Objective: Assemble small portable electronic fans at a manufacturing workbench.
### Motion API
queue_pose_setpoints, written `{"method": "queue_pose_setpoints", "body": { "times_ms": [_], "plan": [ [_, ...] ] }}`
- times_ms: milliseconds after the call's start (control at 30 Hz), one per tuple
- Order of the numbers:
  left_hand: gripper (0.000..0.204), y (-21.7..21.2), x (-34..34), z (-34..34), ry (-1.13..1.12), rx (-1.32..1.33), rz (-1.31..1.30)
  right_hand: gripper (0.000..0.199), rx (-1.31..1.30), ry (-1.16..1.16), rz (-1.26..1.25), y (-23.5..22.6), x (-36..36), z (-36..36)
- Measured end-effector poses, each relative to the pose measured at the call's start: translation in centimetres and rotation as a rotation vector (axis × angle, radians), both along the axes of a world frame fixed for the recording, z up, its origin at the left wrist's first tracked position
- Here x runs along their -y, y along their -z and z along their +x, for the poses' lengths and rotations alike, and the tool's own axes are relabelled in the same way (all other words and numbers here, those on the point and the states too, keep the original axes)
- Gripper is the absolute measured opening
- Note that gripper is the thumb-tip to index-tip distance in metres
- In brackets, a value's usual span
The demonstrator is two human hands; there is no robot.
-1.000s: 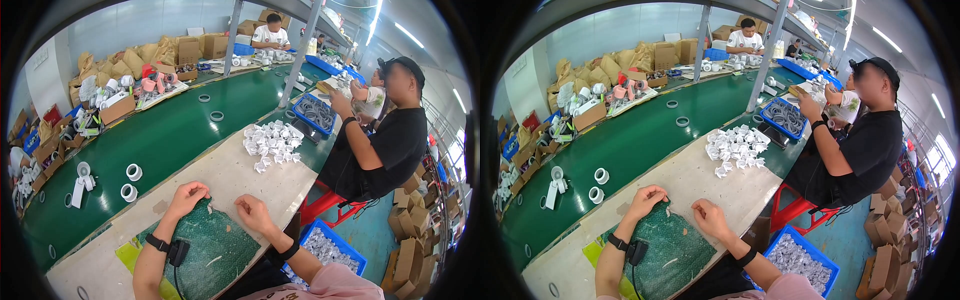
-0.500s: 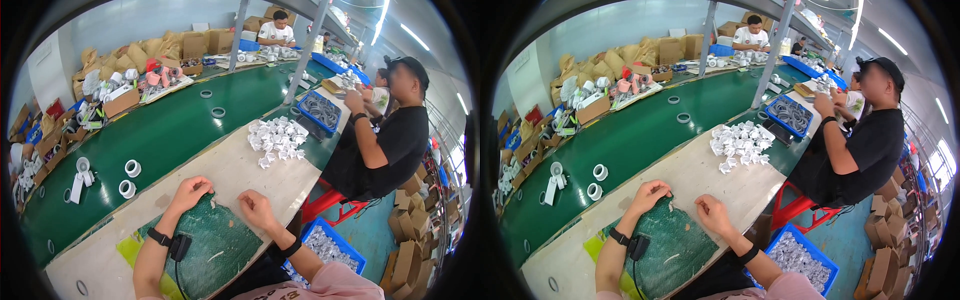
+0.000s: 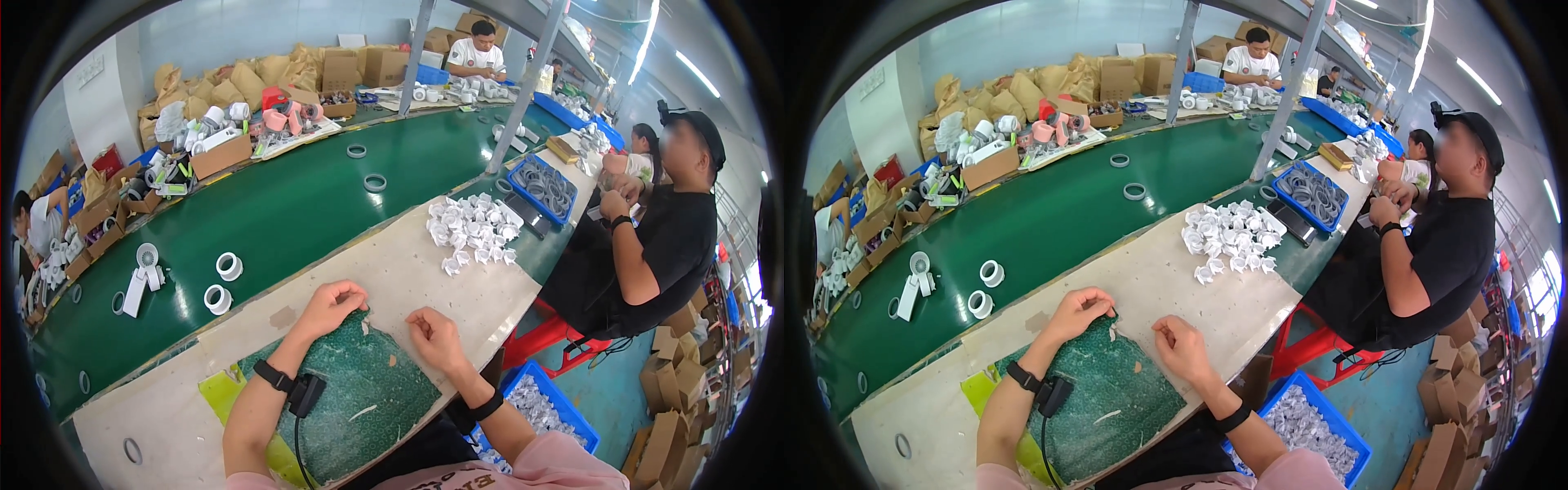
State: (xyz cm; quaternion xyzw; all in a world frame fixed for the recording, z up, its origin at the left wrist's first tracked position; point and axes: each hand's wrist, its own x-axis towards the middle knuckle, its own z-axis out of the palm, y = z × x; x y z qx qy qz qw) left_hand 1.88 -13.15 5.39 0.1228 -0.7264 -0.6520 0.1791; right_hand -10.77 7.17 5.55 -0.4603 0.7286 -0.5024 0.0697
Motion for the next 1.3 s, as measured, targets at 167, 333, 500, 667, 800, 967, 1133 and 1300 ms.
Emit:
{"method": "queue_pose_setpoints", "body": {
  "times_ms": [167,333,500,667,800,967,1133,1300],
  "plan": [
    [0.016,-0.03,-0.02,0.02,-0.001,-0.015,0.008,0.010,-0.006,-0.002,-0.009,0.11,0.06,0.01],
    [0.015,0.26,-0.07,-0.01,-0.004,-0.012,0.014,0.008,0.018,-0.001,-0.003,0.10,0.01,0.06],
    [0.015,-0.17,-0.12,-0.05,-0.006,-0.015,-0.027,0.010,-0.012,0.009,-0.007,-0.02,-0.04,0.01],
    [0.015,-0.22,-0.09,0.08,-0.007,-0.014,-0.030,0.011,0.022,-0.001,-0.006,0.14,-0.04,0.12],
    [0.015,-0.33,-0.13,0.03,-0.009,0.000,-0.026,0.011,0.020,-0.003,-0.005,0.08,-0.06,0.01],
    [0.015,-0.06,0.00,0.04,-0.007,-0.001,-0.032,0.009,0.024,-0.003,-0.008,0.12,0.02,0.11],
    [0.014,-0.09,0.05,-0.02,0.002,-0.006,-0.029,0.008,0.027,0.002,-0.006,0.08,0.04,0.08],
    [0.014,0.00,0.08,-0.04,0.004,-0.008,-0.031,0.010,0.012,-0.005,-0.013,0.17,0.04,0.03]
  ]
}}
